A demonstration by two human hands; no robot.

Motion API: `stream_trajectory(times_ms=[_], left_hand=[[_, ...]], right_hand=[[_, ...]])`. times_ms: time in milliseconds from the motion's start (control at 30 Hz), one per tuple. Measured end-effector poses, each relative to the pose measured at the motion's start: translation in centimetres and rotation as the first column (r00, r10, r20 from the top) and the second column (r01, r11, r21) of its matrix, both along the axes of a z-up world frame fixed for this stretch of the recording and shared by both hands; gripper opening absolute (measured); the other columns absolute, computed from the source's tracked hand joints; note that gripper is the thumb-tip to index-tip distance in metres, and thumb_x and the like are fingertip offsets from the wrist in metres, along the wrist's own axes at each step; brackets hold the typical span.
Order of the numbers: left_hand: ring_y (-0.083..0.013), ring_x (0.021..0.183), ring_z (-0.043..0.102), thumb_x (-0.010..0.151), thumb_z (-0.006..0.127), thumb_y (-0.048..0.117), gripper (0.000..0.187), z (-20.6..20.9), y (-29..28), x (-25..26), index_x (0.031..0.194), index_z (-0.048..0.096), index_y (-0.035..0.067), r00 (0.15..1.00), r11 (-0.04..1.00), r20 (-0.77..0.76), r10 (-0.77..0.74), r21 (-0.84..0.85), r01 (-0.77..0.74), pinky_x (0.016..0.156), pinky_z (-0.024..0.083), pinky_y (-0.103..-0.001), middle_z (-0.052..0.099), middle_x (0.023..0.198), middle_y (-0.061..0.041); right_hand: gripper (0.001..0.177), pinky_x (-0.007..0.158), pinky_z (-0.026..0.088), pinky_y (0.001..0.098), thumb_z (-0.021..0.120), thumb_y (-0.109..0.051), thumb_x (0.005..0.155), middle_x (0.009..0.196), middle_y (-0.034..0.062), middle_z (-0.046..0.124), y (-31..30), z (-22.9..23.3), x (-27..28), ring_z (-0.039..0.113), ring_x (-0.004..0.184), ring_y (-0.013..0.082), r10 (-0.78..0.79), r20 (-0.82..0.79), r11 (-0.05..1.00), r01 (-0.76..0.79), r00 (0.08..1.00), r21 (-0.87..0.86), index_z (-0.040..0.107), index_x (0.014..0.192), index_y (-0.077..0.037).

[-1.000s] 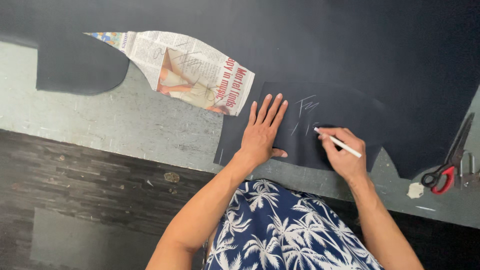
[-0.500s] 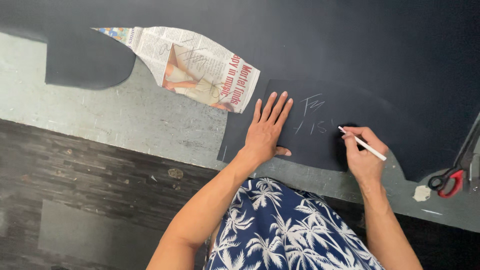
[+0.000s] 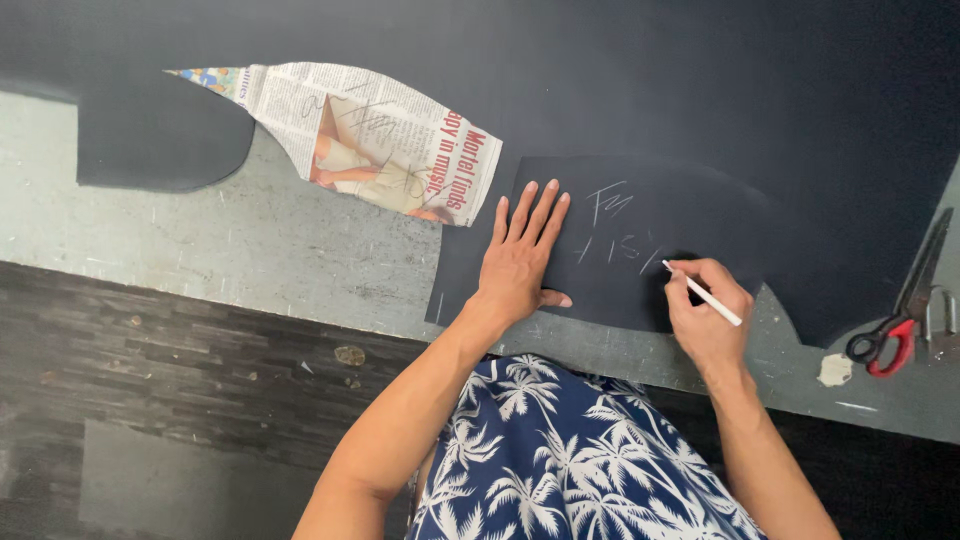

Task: The person uses shears to cut a specific shape out of a large sheet of black fabric, following a paper template held in place with weights. After cutting, the person marks the fabric with chalk and positions a second paper template.

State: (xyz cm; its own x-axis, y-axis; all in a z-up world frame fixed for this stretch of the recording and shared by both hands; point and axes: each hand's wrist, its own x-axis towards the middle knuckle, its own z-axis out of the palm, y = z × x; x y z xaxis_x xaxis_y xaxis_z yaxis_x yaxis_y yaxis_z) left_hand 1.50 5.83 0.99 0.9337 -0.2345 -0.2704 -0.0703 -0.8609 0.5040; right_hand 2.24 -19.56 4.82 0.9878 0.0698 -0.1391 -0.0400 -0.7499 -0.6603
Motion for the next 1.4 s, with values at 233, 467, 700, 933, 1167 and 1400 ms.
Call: stream_trajectory(times_ms=[233, 467, 700, 933, 1167, 1400], left_hand=[[-0.0338, 0.157, 0.006, 0.046, 0.093, 0.059, 0.149, -0.3, -0.1, 0.3, 0.161, 0.013, 0.008, 1.0, 0.999, 0.009, -0.014, 0.03, 0.014, 0.126, 0.007, -0.061, 0.011, 0.169, -0.011], [-0.0317, 0.159, 0.003, 0.047, 0.093, 0.063, 0.151, -1.2, -0.6, 3.2, 0.163, 0.01, 0.012, 0.997, 0.989, -0.062, -0.035, 0.141, 0.043, 0.122, 0.006, -0.072, 0.006, 0.171, -0.009], [-0.0335, 0.159, -0.001, 0.049, 0.089, 0.067, 0.142, -1.5, -0.5, 2.9, 0.162, 0.007, 0.037, 0.996, 0.984, -0.05, -0.072, 0.161, 0.08, 0.121, 0.007, -0.075, -0.002, 0.172, -0.011], [-0.0343, 0.159, -0.003, 0.051, 0.088, 0.07, 0.142, -1.3, -0.5, 3.2, 0.162, 0.005, 0.036, 0.991, 0.978, -0.093, -0.094, 0.179, 0.11, 0.12, 0.006, -0.075, -0.004, 0.172, -0.011], [-0.0334, 0.159, -0.002, 0.048, 0.089, 0.068, 0.144, -1.3, -0.3, 3.1, 0.162, 0.006, 0.037, 0.992, 0.984, -0.102, -0.077, 0.15, 0.092, 0.122, 0.005, -0.074, -0.002, 0.172, -0.011], [-0.0343, 0.158, -0.001, 0.047, 0.092, 0.062, 0.143, -1.7, -0.1, 2.9, 0.161, 0.011, 0.035, 0.998, 0.995, -0.028, -0.062, 0.077, 0.064, 0.121, 0.005, -0.075, 0.001, 0.171, -0.011]], right_hand=[[0.012, 0.073, 0.051, 0.0296, 0.071, -0.009, 0.098, 0.092, 0.0117, 0.073, -1.3, 0.1, 0.0, 0.068, 0.081, 0.0172, -0.02, 0.034, 0.997, 0.022, 0.999, -0.072, 0.075, 0.108, -0.002], [0.018, 0.071, 0.052, 0.0256, 0.071, -0.01, 0.099, 0.093, 0.0087, 0.075, 2.4, 0.5, -1.0, 0.068, 0.081, 0.0135, 0.061, -0.073, 0.978, -0.045, 0.995, 0.204, 0.073, 0.115, -0.004], [0.016, 0.066, 0.052, 0.0283, 0.07, -0.009, 0.096, 0.094, 0.0103, 0.073, 4.4, 0.6, -1.2, 0.07, 0.076, 0.0147, 0.063, -0.049, 0.995, -0.059, 0.997, 0.076, 0.075, 0.109, -0.003], [0.017, 0.065, 0.053, 0.031, 0.072, -0.012, 0.092, 0.089, 0.0098, 0.073, 4.7, 1.0, -1.3, 0.07, 0.074, 0.0172, 0.15, -0.055, 0.987, -0.146, 0.987, 0.062, 0.077, 0.106, -0.006], [0.015, 0.075, 0.055, 0.0259, 0.068, -0.01, 0.1, 0.095, 0.0082, 0.077, 3.3, 1.0, -1.0, 0.072, 0.085, 0.0114, -0.032, -0.094, 0.997, 0.038, 0.995, 0.071, 0.073, 0.112, -0.003], [0.02, 0.079, 0.051, 0.0232, 0.066, -0.008, 0.103, 0.104, 0.0074, 0.076, 1.7, 0.2, -0.9, 0.067, 0.091, 0.0092, -0.028, -0.116, 0.958, 0.06, 0.993, 0.28, 0.071, 0.12, 0.0]])
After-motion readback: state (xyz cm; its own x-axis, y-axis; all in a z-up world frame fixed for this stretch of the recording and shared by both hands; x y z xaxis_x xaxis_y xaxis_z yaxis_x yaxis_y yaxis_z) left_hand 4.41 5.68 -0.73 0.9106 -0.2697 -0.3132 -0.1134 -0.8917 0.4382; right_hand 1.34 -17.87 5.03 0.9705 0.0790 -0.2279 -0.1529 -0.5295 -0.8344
